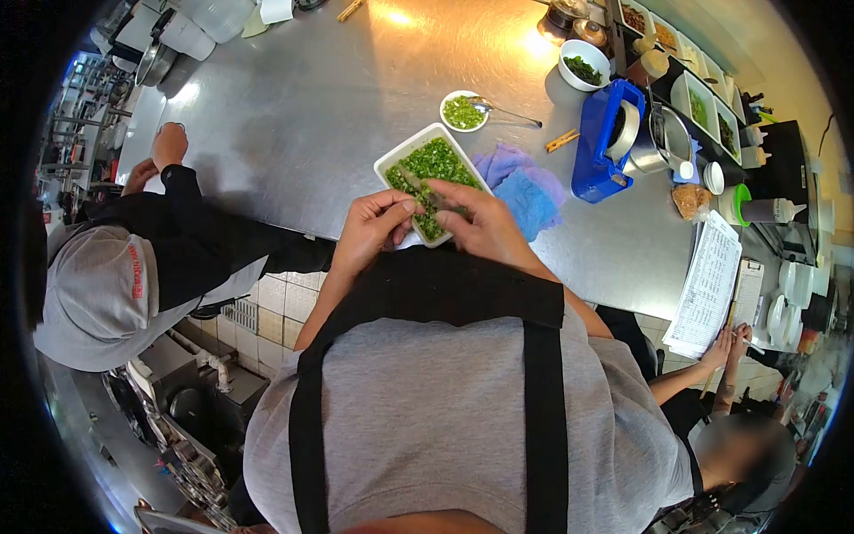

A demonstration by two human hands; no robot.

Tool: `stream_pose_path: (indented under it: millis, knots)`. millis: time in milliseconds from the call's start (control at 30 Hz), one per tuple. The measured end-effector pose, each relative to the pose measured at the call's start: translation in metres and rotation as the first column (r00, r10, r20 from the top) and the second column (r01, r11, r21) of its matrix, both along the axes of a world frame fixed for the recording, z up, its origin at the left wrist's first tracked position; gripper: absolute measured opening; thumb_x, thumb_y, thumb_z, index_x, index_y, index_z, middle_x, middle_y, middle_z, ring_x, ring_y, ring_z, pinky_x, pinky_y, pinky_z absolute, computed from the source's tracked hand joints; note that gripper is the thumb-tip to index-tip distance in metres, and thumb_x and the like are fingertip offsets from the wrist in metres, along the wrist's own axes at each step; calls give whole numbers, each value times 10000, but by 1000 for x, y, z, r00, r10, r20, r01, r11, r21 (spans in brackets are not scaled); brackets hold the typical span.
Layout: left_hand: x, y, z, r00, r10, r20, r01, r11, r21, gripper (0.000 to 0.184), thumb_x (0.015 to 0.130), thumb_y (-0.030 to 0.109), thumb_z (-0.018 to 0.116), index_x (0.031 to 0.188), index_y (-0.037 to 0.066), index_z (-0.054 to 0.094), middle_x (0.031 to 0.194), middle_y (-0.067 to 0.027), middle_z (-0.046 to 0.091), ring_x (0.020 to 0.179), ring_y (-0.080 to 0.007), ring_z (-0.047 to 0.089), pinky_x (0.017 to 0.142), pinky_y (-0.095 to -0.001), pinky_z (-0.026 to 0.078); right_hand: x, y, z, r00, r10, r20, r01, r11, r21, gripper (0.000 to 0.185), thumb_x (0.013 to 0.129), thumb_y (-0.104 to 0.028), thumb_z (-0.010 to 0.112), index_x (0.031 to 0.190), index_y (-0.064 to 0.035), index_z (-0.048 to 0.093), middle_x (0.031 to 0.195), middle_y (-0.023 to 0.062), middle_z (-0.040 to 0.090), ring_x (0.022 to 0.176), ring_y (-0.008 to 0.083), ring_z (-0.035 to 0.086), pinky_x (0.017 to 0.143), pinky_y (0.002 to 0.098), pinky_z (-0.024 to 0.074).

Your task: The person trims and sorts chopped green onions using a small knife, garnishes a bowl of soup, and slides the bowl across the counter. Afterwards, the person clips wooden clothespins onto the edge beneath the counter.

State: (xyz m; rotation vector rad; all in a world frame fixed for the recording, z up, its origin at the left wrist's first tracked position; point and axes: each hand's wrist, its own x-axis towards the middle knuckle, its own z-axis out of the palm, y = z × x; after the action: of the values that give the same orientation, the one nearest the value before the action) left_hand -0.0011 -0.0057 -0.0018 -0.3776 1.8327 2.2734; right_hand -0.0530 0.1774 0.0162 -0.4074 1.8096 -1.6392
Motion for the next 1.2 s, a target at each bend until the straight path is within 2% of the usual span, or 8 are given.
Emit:
stream_pose_path:
  millis: [67, 267, 467, 567, 667, 867, 967, 1200]
  knots:
    - [2, -2, 2, 1000, -7, -1, 7, 1000, 11, 156, 868, 133, 563, 837, 2, 643, 587, 11, 518, 476, -45, 434, 431, -183, 316, -4, 3, 7, 997, -32, 67, 31, 999, 22, 423, 859, -44, 566, 1273, -73, 488, 859, 8, 556, 592, 57, 475, 504, 203, 400]
    - [1, 0, 3, 1000, 2, -1, -2, 1000, -5, 153, 870, 133, 562, 838, 6, 642, 595, 8, 525, 478, -47, 438, 431, -182, 318, -5, 3, -3, 985, 120, 125, -112, 991, -67, 438, 873, -75, 562, 1299, -85, 459, 845, -4, 540, 618, 55, 484, 522, 191, 404]
    - [0, -2, -4, 1000, -3, -22, 3, 1000, -24, 157, 872, 133, 559, 835, 4, 641, 596, 6, 526, 477, -48, 435, 433, -183, 321, -1, 1, 5, 990, 94, 103, -93, 996, -12, 431, 867, -56, 561, 1287, -100, 480, 837, -7, 543, 610, 52, 478, 520, 185, 401]
    - [0, -2, 0, 1000, 0, -23, 0, 1000, 1, 162, 874, 136, 559, 838, 1, 641, 593, 5, 522, 475, -49, 430, 433, -181, 319, 0, -1, 11, 999, -46, 20, 45, 997, 56, 436, 860, -45, 564, 1285, -93, 482, 827, -8, 541, 608, 51, 479, 519, 186, 402]
    - [0, -1, -2, 999, 25, -21, -24, 999, 31, 165, 883, 142, 552, 810, 9, 620, 581, 11, 507, 473, -47, 421, 430, -181, 314, -3, 3, 8, 992, 30, 120, -30, 1000, 2, 459, 856, -48, 571, 1300, -92, 465, 827, -3, 529, 615, 56, 484, 521, 191, 407]
    - [1, -1, -1, 998, 16, 60, -27, 981, 193, 175, 906, 164, 525, 852, 12, 594, 622, 10, 507, 490, -53, 418, 439, -182, 302, -2, 1, 4, 984, 140, 111, -134, 989, -58, 487, 859, -69, 582, 1324, -100, 437, 843, 5, 513, 636, 65, 492, 541, 191, 418]
    - [1, -4, -2, 999, -15, 42, 3, 959, 285, 202, 911, 186, 518, 790, 34, 572, 618, 11, 504, 489, -51, 416, 427, -186, 287, -3, 0, 3, 980, 149, 132, -140, 988, -69, 477, 860, -69, 580, 1317, -99, 447, 845, -1, 515, 644, 64, 493, 549, 185, 420]
    - [1, -3, 6, 999, -39, 35, 32, 983, 182, 218, 912, 211, 525, 783, 41, 567, 611, 21, 488, 495, -40, 396, 427, -181, 267, -7, 2, 3, 970, 141, 198, -122, 987, -106, 435, 864, -79, 578, 1288, -106, 487, 855, -7, 521, 668, 61, 493, 545, 192, 417]
